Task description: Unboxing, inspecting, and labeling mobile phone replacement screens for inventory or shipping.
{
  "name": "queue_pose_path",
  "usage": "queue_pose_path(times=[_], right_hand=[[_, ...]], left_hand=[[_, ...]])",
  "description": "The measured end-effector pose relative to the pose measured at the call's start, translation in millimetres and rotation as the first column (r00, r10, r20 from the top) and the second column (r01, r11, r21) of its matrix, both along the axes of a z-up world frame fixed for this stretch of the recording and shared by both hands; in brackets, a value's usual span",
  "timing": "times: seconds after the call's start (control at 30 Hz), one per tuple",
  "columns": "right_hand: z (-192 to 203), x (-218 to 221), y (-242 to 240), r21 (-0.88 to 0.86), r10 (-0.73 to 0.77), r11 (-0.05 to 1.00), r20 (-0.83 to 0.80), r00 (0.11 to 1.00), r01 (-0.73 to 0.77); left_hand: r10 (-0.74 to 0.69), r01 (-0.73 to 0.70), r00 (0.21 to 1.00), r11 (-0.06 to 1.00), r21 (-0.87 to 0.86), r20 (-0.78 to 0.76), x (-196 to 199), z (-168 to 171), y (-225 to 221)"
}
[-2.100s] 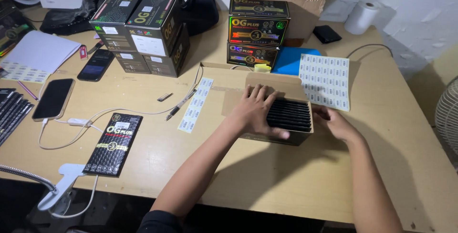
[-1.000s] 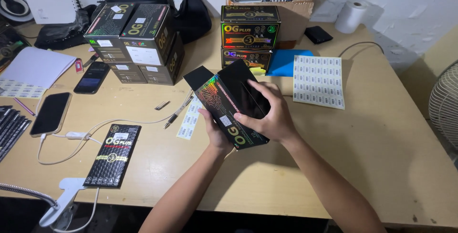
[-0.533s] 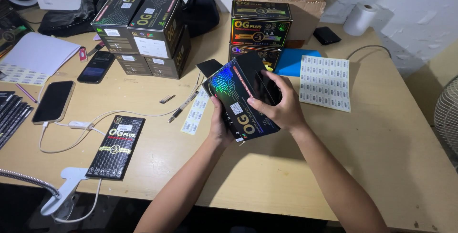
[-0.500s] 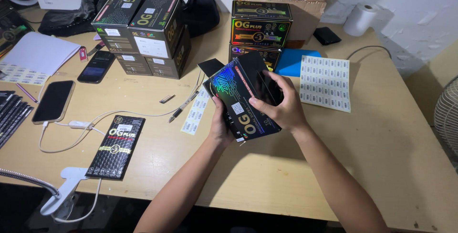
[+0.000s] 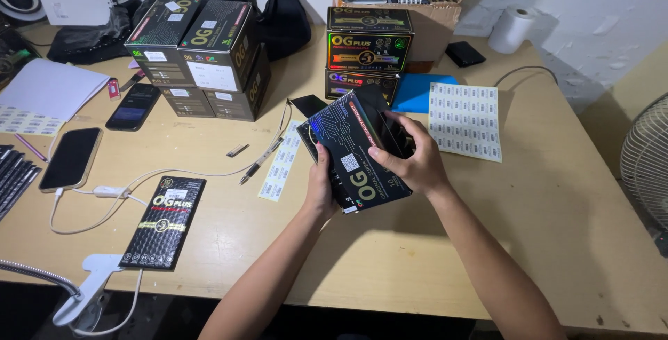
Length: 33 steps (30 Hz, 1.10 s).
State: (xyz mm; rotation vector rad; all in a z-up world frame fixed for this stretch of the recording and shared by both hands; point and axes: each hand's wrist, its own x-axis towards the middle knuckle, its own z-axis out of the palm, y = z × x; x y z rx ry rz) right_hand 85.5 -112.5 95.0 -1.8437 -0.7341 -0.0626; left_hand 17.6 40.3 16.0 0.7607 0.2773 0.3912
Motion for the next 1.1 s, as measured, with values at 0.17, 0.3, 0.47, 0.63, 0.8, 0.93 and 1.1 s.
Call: queue_pose_path(times=[0.17, 0.3, 0.47, 0.63, 0.8, 0.93, 1.1], right_hand=[[-2, 4, 0, -0.016, 0.01, 1.0, 0.042, 0.999, -0.009], [-3, 4, 1, -0.02, 0.009, 1.0, 0.065, 0.998, -0.007], [-6, 7, 1, -0.003, 0.044, 0.999, 0.058, 0.997, -0.044], [-10, 7, -5, 0.074, 0.092, 0.993, 0.033, 0.995, -0.095], [-9, 9, -11, 0.125, 0.143, 0.983, -0.055, 0.988, -0.135], [-9, 10, -13, 0.174, 0.16, 0.975, -0.1, 0.982, -0.141], [-6, 8, -18, 0.223, 0.187, 0.964, -0.169, 0.968, -0.147]], left_hand=[[0.023, -0.023, 0.999, 1.0, -0.006, 0.025, -1, 3, 3], [0.014, -0.009, 0.996, 0.999, -0.05, 0.09, -8, 5, 0], [-0.012, 0.041, 0.977, 0.991, -0.129, 0.212, -7, 11, 2], [-0.018, 0.073, 0.953, 0.982, -0.172, 0.301, -6, 8, 3], [-0.047, 0.078, 0.953, 0.993, -0.093, 0.298, 11, -28, 18], [-0.047, 0.051, 0.963, 0.999, -0.009, 0.265, 15, -35, 18], [-0.02, 0.031, 0.979, 0.998, -0.052, 0.203, 18, -40, 19]])
